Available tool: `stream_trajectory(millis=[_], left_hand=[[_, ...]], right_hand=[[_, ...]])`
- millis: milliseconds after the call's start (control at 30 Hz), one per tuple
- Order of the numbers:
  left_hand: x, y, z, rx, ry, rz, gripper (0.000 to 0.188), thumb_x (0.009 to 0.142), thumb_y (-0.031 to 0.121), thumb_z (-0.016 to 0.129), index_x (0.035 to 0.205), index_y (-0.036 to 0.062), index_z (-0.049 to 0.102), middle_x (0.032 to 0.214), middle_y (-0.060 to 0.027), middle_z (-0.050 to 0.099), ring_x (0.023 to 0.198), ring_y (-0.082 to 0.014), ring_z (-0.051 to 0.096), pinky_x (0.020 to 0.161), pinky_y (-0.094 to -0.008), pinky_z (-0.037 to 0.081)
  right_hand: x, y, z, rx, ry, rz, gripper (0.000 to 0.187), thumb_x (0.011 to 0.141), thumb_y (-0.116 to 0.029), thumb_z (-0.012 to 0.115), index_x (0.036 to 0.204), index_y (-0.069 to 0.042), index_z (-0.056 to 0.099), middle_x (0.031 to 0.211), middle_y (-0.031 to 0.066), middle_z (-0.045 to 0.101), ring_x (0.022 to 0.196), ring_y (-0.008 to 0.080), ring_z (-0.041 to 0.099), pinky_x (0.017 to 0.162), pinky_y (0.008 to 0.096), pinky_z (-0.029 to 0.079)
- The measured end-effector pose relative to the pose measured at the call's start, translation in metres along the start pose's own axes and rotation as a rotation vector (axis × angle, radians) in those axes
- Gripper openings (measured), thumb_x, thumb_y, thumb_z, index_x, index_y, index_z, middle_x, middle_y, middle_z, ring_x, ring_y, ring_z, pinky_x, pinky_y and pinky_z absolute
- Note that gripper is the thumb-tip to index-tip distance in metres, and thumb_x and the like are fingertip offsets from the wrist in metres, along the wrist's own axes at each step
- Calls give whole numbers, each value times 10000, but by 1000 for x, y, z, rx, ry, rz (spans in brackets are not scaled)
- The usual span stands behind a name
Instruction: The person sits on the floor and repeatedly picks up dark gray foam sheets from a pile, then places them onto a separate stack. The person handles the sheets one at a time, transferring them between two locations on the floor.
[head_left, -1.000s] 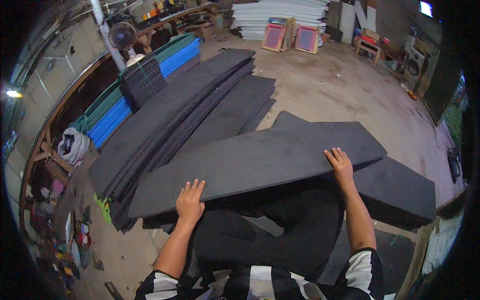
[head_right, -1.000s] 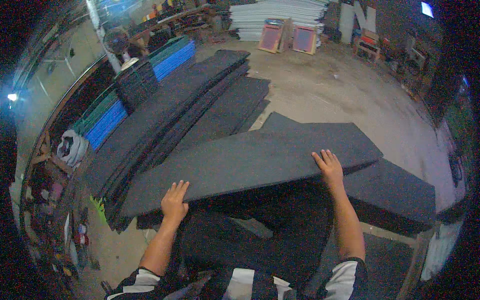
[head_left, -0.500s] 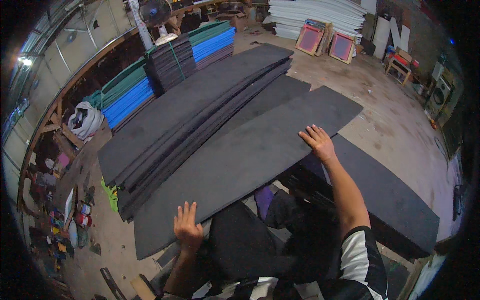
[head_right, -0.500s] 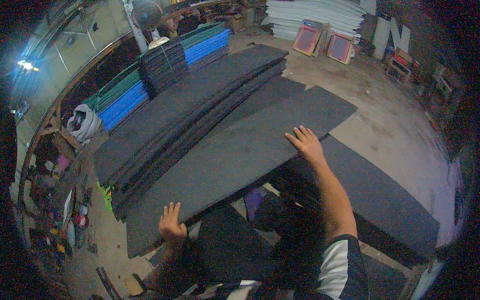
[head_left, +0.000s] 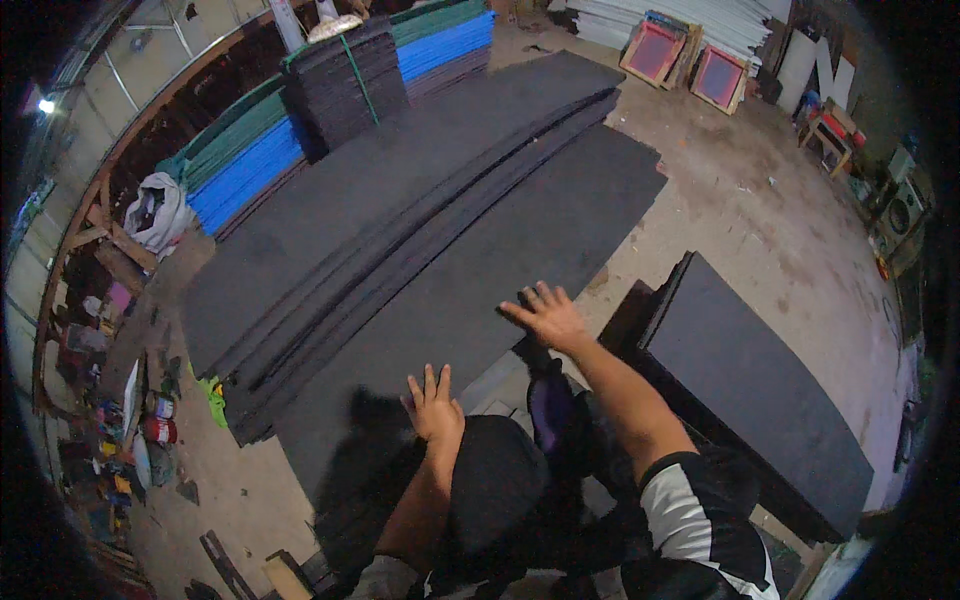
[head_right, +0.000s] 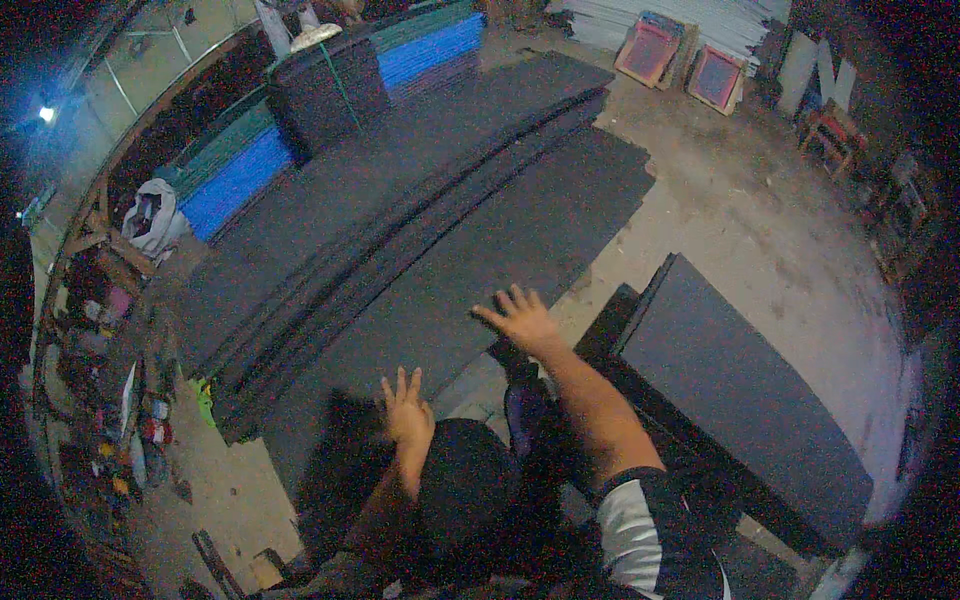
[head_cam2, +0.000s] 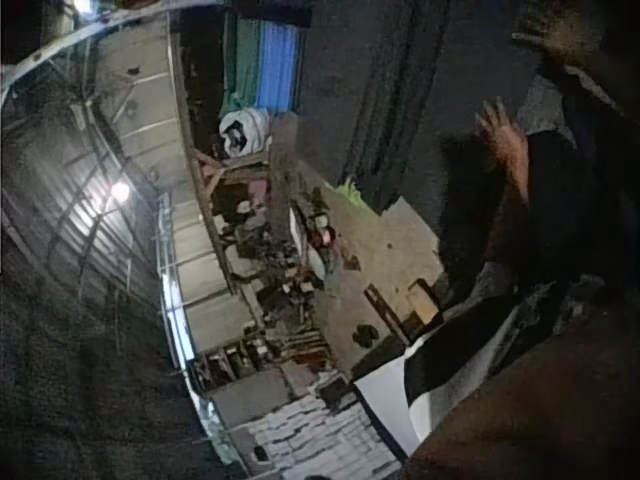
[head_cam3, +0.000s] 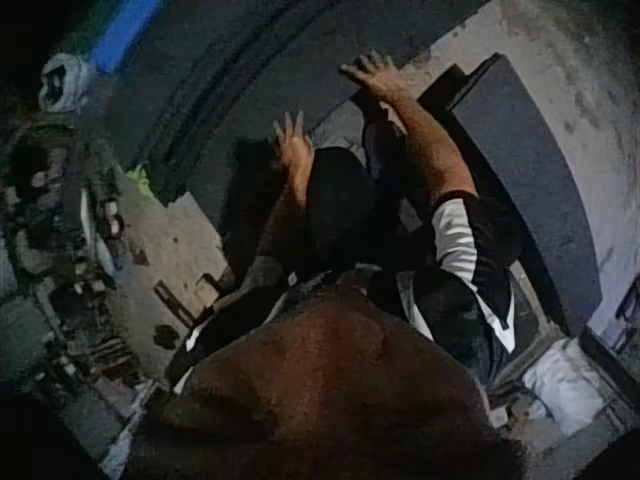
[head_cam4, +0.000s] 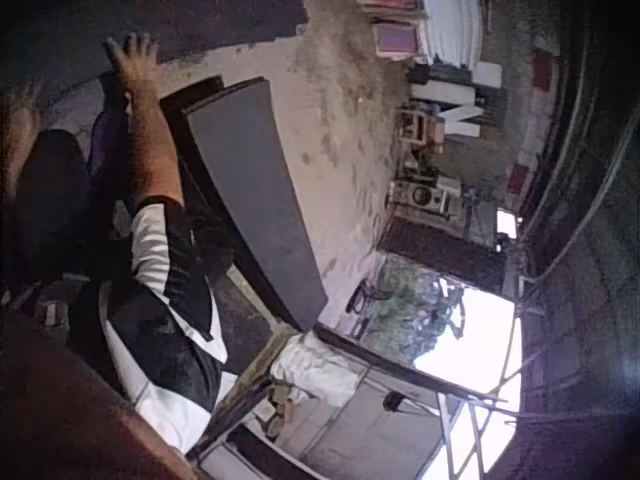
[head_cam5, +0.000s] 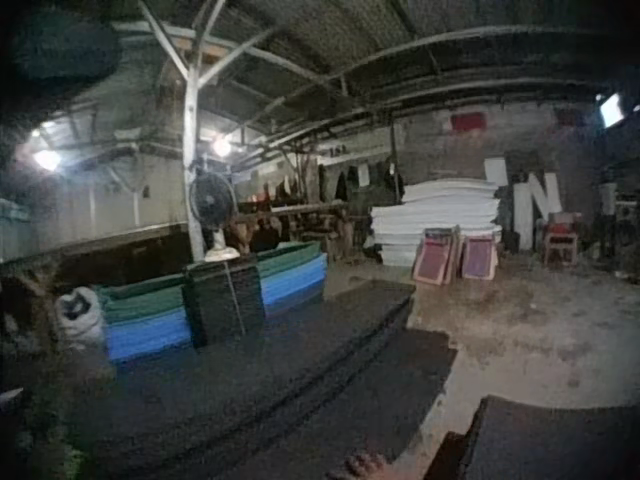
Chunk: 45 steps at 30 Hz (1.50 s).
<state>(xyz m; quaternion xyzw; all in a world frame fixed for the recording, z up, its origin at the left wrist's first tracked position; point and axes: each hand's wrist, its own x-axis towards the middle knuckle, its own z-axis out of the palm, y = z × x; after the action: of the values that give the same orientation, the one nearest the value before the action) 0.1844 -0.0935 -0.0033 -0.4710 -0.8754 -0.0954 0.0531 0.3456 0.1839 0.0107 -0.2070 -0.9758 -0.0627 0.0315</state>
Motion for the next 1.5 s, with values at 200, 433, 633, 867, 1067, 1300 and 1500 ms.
stream_trajectory(millis=[200, 433, 633, 867, 1067, 1300, 1500], left_hand=[[-5, -28, 18, -130, -62, 120, 783, 818, 169, 749, 1545, 253, 473, 1577, -105, 465, 1473, -385, 386, 1131, -608, 385], [-57, -101, -2, -81, -266, -131, 819, 812, 332, 775, 1563, 296, 451, 1601, -128, 439, 1503, -389, 346, 1145, -647, 338], [-71, -123, 9, 134, -50, -101, 852, 798, 491, 784, 1565, 337, 446, 1647, -133, 374, 1531, -420, 289, 1166, -701, 249], [-60, -106, 6, 96, -93, -160, 866, 797, 706, 707, 1551, 356, 463, 1670, -125, 336, 1540, -426, 262, 1189, -716, 158], [-66, -120, 44, 183, 69, -42, 859, 797, 734, 688, 1526, 317, 507, 1655, -135, 354, 1536, -430, 260, 1199, -699, 162], [-76, -124, 40, -204, -105, -110, 849, 802, 713, 705, 1506, 271, 534, 1618, -174, 398, 1510, -458, 290, 1218, -648, 190], [-62, -137, 32, -313, -83, -168, 810, 868, 648, 695, 1522, 209, 510, 1593, -233, 411, 1473, -488, 334, 1205, -633, 238]], right_hand=[[8, -21, 58, -7, 17, 88, 633, 1050, -243, 455, 1642, -300, 238, 1574, 295, 405, 1430, 552, 398, 1156, 642, 354], [12, 35, 67, -29, -6, 150, 618, 1057, -195, 425, 1635, -320, 247, 1588, 280, 391, 1439, 553, 384, 1178, 617, 344], [34, 46, 45, 43, -175, 208, 689, 1041, -166, 488, 1632, -402, 223, 1672, 196, 290, 1524, 486, 268, 1239, 559, 271], [45, 51, 49, 78, -246, 306, 742, 1031, -130, 522, 1625, -441, 205, 1701, 174, 232, 1552, 452, 226, 1262, 535, 237], [41, 49, 55, 96, -232, 320, 790, 1013, -103, 547, 1629, -445, 187, 1703, 170, 230, 1557, 448, 218, 1264, 528, 236], [46, 51, 66, 109, -253, 344, 755, 991, -152, 582, 1620, -402, 248, 1678, 173, 282, 1532, 461, 267, 1235, 540, 288], [42, 18, 50, 187, -276, 411, 809, 894, -410, 633, 1623, -269, 313, 1691, 191, 235, 1517, 512, 233, 1231, 584, 255]])
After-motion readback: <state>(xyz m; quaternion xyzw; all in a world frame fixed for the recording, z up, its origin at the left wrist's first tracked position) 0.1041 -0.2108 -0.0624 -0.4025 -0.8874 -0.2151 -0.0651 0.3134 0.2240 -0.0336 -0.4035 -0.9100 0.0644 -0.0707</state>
